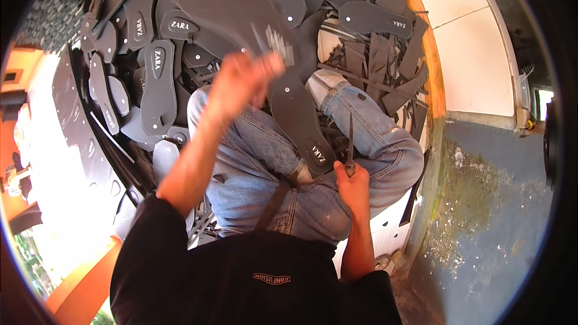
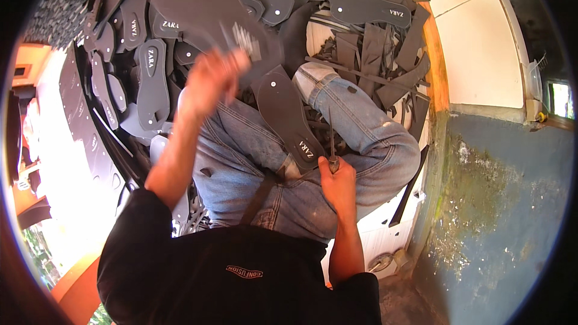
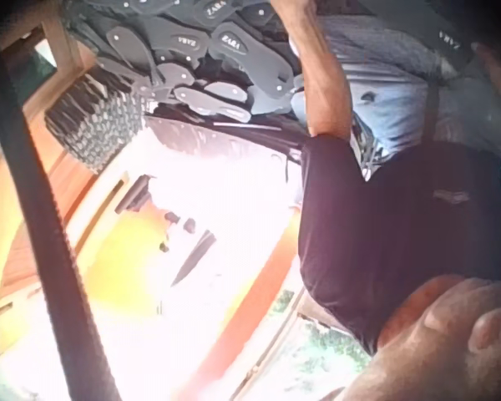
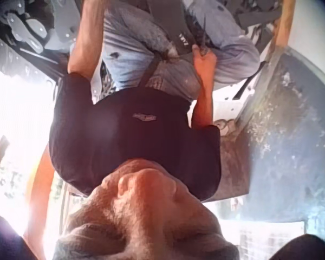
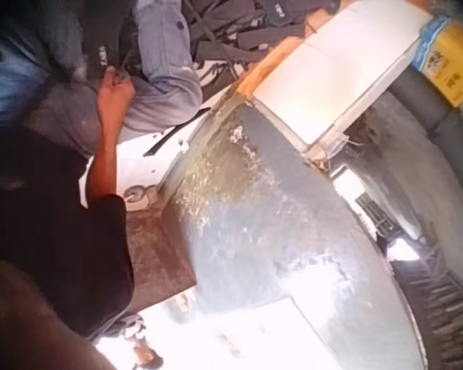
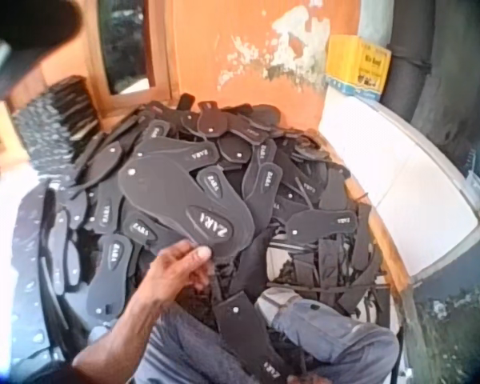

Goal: The person uses a knife to cut and trim several foam shoe sole components while sitting on the floor amidst a pile of materials.

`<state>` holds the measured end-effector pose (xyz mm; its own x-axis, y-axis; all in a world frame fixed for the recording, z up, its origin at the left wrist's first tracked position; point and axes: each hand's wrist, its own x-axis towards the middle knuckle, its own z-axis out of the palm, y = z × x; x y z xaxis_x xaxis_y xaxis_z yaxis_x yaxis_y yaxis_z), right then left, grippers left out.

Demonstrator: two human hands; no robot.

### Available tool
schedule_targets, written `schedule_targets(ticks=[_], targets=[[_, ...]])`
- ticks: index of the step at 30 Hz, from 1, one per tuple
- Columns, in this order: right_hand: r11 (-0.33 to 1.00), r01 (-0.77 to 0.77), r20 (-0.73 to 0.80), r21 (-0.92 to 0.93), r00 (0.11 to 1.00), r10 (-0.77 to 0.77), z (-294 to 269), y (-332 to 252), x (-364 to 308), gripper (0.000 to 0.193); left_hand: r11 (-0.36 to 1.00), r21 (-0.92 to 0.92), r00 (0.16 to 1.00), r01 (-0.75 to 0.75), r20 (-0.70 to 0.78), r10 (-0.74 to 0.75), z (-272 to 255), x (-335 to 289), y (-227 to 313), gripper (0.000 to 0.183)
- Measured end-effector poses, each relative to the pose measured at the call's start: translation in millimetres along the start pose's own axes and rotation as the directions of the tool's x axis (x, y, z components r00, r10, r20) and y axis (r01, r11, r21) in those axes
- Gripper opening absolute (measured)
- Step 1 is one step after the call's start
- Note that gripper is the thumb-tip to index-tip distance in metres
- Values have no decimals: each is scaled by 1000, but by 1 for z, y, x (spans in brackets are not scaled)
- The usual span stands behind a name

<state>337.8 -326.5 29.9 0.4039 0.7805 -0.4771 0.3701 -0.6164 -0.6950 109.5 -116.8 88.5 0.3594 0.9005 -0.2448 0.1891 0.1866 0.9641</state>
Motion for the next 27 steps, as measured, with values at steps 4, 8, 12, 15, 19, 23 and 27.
schedule_targets(ticks=[4, 8, 12, 15, 19, 23, 27], targets=[[998, 68, -24, -14, 997, -68, 9, -3, 3, 34, 946, 244, 918, -216, -278, 281, -42, 80, 9, 50], [995, 87, -29, -42, 996, -88, 4, -3, -1, 33, 586, 807, 997, 77, -49, -64, 6, 56, -78, 44], [996, 78, -6, -51, 997, -78, 2, -11, -1, 34, 649, 756, 996, 81, -84, -27, 26, 32, -118, 46], [995, 102, -18, 19, 995, -102, 7, -2, 6, 34, 823, 566, 999, -41, 33, 27, 29, 26, -115, 45], [991, 120, -15, 68, 993, -119, 11, -20, 9, 36, 840, 542, 992, 17, -115, 54, 53, 13, -117, 45], [987, 149, -30, 68, 989, -147, 20, -5, 14, 37, 713, 694, 988, 97, -155, 15, 56, 15, -120, 50], [976, 185, -89, 115, 981, -175, 28, -1, 15, 38, 681, 725, 995, 97, -86, -50, 51, 14, -121, 45]])
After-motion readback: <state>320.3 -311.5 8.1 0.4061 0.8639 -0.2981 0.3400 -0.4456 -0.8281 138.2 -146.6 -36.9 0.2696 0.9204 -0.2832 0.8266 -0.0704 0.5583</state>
